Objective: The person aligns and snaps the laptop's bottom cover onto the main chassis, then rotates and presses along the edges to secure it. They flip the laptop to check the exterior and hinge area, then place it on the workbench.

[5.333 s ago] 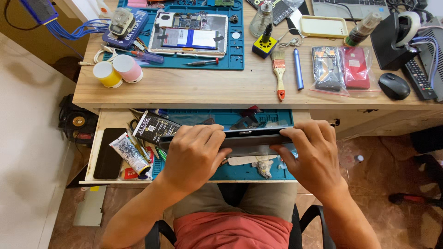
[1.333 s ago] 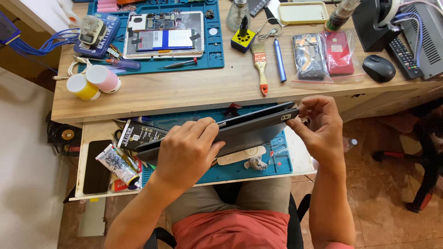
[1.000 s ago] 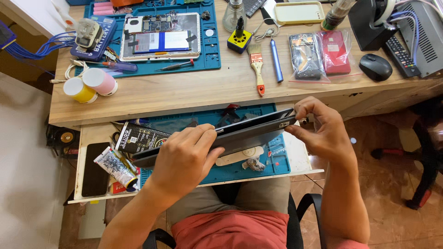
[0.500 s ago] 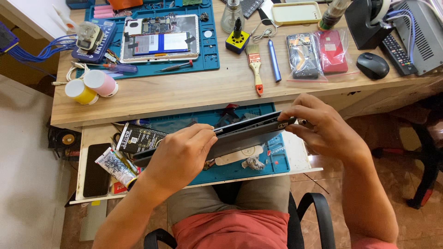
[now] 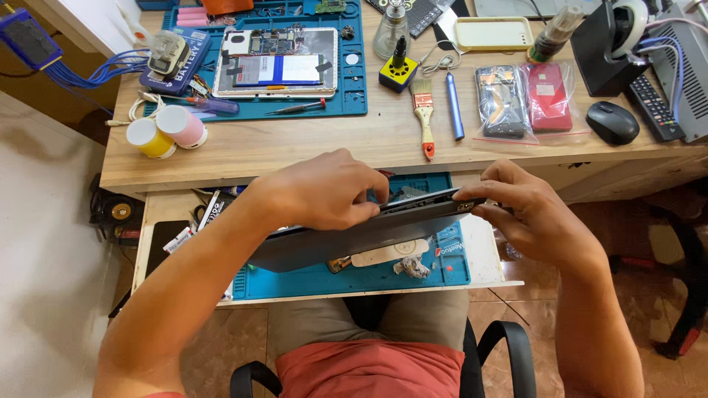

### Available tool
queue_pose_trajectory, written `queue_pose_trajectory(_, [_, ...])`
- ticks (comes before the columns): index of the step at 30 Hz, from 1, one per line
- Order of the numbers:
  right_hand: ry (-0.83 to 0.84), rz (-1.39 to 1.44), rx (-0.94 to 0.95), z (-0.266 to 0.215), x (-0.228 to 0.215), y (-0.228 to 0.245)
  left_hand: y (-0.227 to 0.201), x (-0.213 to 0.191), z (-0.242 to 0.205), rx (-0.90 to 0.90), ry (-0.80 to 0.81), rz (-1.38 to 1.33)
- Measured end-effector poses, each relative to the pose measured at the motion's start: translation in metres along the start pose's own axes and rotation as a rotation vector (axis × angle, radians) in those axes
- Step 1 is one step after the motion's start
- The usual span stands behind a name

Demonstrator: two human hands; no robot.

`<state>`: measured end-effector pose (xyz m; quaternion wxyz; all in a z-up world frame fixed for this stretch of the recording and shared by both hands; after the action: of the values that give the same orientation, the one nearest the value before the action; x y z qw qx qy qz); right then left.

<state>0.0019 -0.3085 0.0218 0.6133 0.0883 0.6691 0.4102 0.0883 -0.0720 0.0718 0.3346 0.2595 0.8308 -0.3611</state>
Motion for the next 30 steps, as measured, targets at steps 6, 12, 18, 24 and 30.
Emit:
queue_pose_trajectory(6, [0.015, -0.003, -0.005, 0.004, -0.002, -0.004, 0.001, -0.016, 0.017, 0.108, 0.108, 0.014])
queue_pose_trajectory(12, [0.041, 0.019, -0.014, 0.003, -0.005, -0.003, -0.01, -0.029, 0.017, -0.059, 0.335, -0.053])
queue_pose_trajectory(18, [0.048, 0.046, 0.015, 0.004, -0.004, -0.004, -0.016, -0.033, 0.02, -0.118, 0.391, -0.023])
queue_pose_trajectory(24, [0.044, 0.054, 0.071, 0.003, -0.002, -0.003, -0.019, -0.033, 0.022, -0.176, 0.488, -0.087])
queue_pose_trajectory(30, [-0.092, 0.06, -0.004, 0.009, 0.011, -0.003, 0.006, -0.019, 0.025, -0.177, 0.456, -0.188])
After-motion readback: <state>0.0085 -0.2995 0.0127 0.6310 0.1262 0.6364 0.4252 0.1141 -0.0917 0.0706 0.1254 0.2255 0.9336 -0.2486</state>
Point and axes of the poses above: each hand's wrist, its own z-axis towards the middle knuckle, its own x-axis out of the palm, y = z × x, the point moved 2 cm from there along z, towards the middle knuckle, and after that the axes turned 8 degrees about y, right-handed, at the moved point
